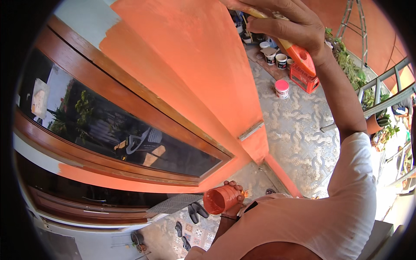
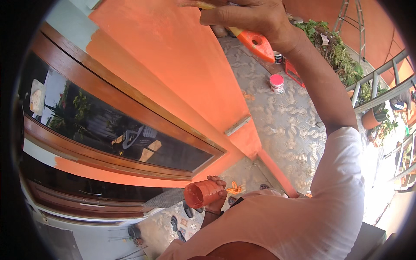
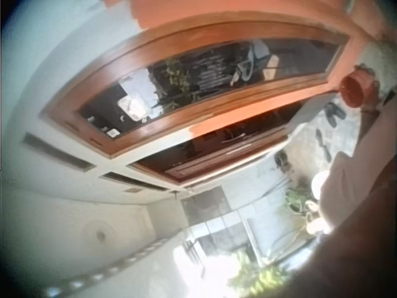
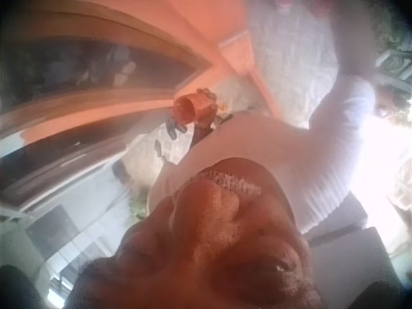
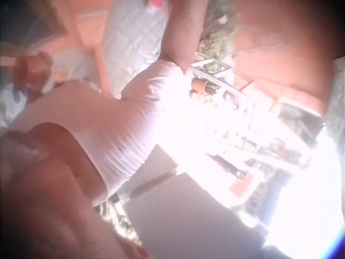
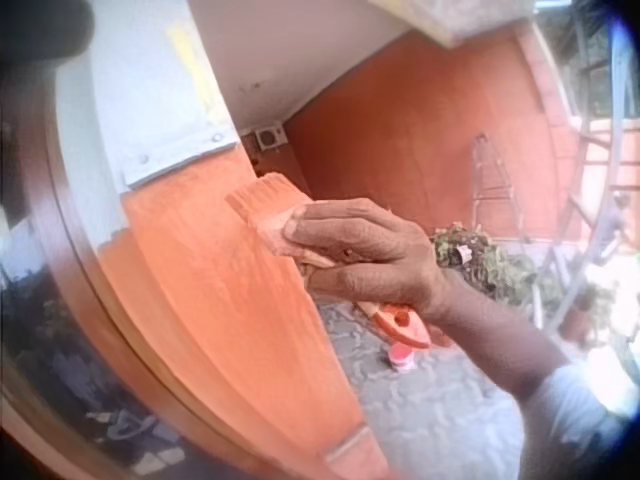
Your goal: The person paints the wooden door frame with orange paint using a brush. They repeatedly dip the brush into a small container and apply paint along the vertical and horizontal edges of the frame.
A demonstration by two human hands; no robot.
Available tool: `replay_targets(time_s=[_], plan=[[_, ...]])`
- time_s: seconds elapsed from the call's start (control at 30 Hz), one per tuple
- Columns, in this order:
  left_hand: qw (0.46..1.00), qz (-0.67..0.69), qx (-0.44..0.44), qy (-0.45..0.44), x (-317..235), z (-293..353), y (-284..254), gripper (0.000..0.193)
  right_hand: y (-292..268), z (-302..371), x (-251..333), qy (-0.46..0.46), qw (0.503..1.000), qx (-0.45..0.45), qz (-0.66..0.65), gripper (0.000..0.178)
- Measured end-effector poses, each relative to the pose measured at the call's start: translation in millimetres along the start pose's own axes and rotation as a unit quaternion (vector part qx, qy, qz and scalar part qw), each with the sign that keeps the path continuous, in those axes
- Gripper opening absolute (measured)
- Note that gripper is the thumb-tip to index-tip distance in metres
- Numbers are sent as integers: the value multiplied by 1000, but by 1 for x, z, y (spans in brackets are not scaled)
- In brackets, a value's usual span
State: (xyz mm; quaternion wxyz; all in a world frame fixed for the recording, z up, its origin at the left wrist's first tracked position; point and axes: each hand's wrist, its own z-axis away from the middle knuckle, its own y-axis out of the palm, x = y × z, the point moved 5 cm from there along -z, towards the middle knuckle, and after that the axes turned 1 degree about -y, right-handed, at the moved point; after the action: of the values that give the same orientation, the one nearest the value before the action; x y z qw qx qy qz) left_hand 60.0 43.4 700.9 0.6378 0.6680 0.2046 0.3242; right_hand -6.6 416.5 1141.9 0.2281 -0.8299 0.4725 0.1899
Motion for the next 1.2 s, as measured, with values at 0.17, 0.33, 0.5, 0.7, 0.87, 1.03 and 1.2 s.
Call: replay_targets(time_s=[0.17, 0.33, 0.5, 0.7, 0.87, 1.03, 1.2], plan=[[1000, -12, 8, -12, -3, -9, -1, 49, 65, 49, 8, 0, 999, 22, 25, 12], [1000, -15, -7, 6, -6, -10, -1, 47, 77, 79, 44, 54, 997, 59, 5, 14], [999, -6, 30, -11, -6, -17, 3, 50, 77, 98, 68, 114, 986, 97, -78, 13], [999, -21, 26, -16, 2, -20, 4, 49, 64, 110, 95, 185, 944, 113, -247, 14], [1000, -14, 19, -19, 0, -12, -2, 51, 47, 36, 40, 287, 840, -118, -445, 13], [1000, -10, 24, -9, 2, -19, 7, 52, 82, -12, -51, 390, 713, -263, -521, 12], [999, 0, 39, -5, -3, -28, 9, 52, 99, 0, -69, 279, 773, -326, -467, 16]])
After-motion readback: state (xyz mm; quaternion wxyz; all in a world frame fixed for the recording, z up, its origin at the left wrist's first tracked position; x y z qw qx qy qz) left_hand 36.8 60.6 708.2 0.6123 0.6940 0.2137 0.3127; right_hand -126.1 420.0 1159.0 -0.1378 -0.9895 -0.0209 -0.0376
